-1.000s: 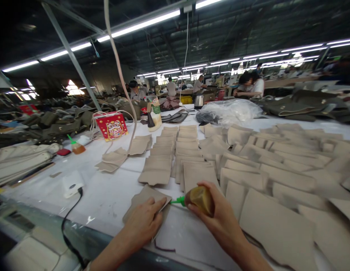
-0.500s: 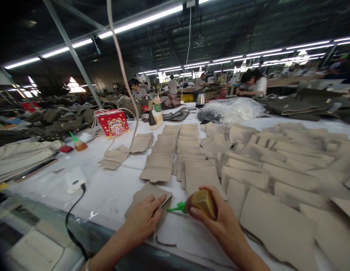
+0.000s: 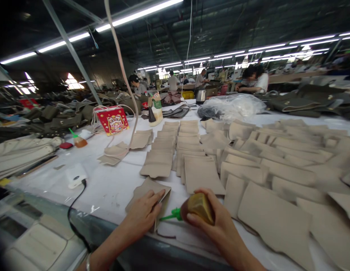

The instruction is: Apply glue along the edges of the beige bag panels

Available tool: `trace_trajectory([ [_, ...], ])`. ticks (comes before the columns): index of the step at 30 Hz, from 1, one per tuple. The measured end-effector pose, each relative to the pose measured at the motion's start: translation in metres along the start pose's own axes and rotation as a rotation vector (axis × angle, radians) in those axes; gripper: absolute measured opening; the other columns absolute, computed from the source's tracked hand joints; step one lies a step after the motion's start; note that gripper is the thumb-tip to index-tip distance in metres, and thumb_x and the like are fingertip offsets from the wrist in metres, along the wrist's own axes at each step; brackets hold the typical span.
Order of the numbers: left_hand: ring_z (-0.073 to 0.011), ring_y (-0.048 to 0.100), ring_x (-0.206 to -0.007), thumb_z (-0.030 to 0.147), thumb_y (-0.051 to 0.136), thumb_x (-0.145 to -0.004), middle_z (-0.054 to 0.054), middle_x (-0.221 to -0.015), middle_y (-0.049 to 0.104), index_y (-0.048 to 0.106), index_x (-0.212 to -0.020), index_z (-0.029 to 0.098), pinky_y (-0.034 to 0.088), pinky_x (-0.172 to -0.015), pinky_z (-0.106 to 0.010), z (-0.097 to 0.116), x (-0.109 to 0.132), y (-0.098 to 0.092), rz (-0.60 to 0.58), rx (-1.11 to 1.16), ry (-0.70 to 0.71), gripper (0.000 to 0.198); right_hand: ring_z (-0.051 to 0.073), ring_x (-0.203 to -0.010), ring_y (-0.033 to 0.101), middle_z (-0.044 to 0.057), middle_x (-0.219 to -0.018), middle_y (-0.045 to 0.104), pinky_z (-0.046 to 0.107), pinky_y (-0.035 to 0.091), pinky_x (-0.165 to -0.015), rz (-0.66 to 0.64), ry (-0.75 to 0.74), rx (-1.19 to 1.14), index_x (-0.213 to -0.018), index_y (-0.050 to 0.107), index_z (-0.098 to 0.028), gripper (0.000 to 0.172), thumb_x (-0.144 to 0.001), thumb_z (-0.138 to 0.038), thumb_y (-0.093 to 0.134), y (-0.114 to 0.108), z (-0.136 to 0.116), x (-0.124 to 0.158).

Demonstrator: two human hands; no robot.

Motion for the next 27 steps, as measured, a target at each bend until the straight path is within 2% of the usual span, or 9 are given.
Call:
trace_trajectory([
  [3, -0.0195, 0.059, -0.098, 0.029, 0.032, -0.092, -0.007, -0.108, 0.058, 0.046, -0.137, 0.024, 0.044, -0.088, -0.030, 0.000, 0.001, 0.000, -0.001, 0.012, -0.006, 0.048, 0.025, -0.090, 0.059, 0.001, -0.103, 0.060, 0.031, 0.044, -0.080, 0.042, 0.001, 0.009, -0.119, 0.048, -0.023, 0.050, -0.080, -0.047, 0.069, 0.001, -0.003, 0.002],
  [7, -0.0199, 0.058, -0.099, 0.029, 0.033, -0.092, -0.007, -0.109, 0.058, 0.045, -0.138, 0.024, 0.043, -0.089, -0.030, -0.001, 0.002, 0.000, -0.002, 0.023, -0.003, 0.048, 0.024, -0.084, 0.060, 0.001, -0.099, 0.061, 0.030, 0.047, -0.074, -0.041, -0.015, -0.034, -0.117, 0.050, -0.023, 0.050, -0.078, -0.046, 0.070, 0.004, -0.002, 0.004],
  [12, -0.0195, 0.058, -0.100, 0.030, 0.031, -0.093, -0.007, -0.108, 0.058, 0.046, -0.137, 0.024, 0.043, -0.089, -0.029, -0.002, 0.002, 0.002, 0.011, 0.044, 0.000, 0.047, 0.025, -0.087, 0.060, 0.001, -0.099, 0.061, 0.030, 0.047, -0.076, 0.063, -0.001, -0.015, -0.118, 0.049, -0.023, 0.050, -0.080, -0.047, 0.070, 0.006, 0.001, 0.008],
  [17, -0.0195, 0.058, -0.099, 0.030, 0.032, -0.093, -0.007, -0.109, 0.057, 0.046, -0.136, 0.024, 0.043, -0.090, -0.029, -0.002, 0.003, 0.002, 0.010, 0.053, -0.002, 0.046, 0.026, -0.087, 0.061, 0.003, -0.102, 0.061, 0.032, 0.048, -0.078, -0.062, -0.030, -0.019, -0.118, 0.049, -0.022, 0.051, -0.080, -0.048, 0.069, 0.004, 0.006, 0.006],
  [23, -0.0185, 0.058, -0.097, 0.029, 0.031, -0.093, -0.007, -0.106, 0.057, 0.047, -0.135, 0.025, 0.042, -0.089, -0.028, -0.001, 0.003, 0.002, 0.000, 0.046, -0.005, 0.046, 0.026, -0.093, 0.059, 0.003, -0.105, 0.059, 0.032, 0.045, -0.082, 0.087, -0.044, 0.040, -0.121, 0.046, -0.023, 0.051, -0.082, -0.047, 0.068, 0.000, 0.006, 0.002],
  [27, -0.0194, 0.058, -0.097, 0.029, 0.032, -0.092, -0.007, -0.108, 0.057, 0.046, -0.136, 0.024, 0.043, -0.088, -0.029, -0.003, 0.002, 0.004, 0.013, 0.035, 0.000, 0.046, 0.027, -0.086, 0.061, 0.003, -0.098, 0.061, 0.033, 0.049, -0.075, -0.029, 0.011, -0.055, -0.120, 0.047, -0.022, 0.055, -0.079, -0.051, 0.069, 0.005, 0.007, 0.007],
])
Point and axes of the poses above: each hand's wrist, its own x-axis away from the middle knuckle, its own y-axis out of the palm, z = x × y, the point moved 1 cm from there along -x, towards the middle knuckle
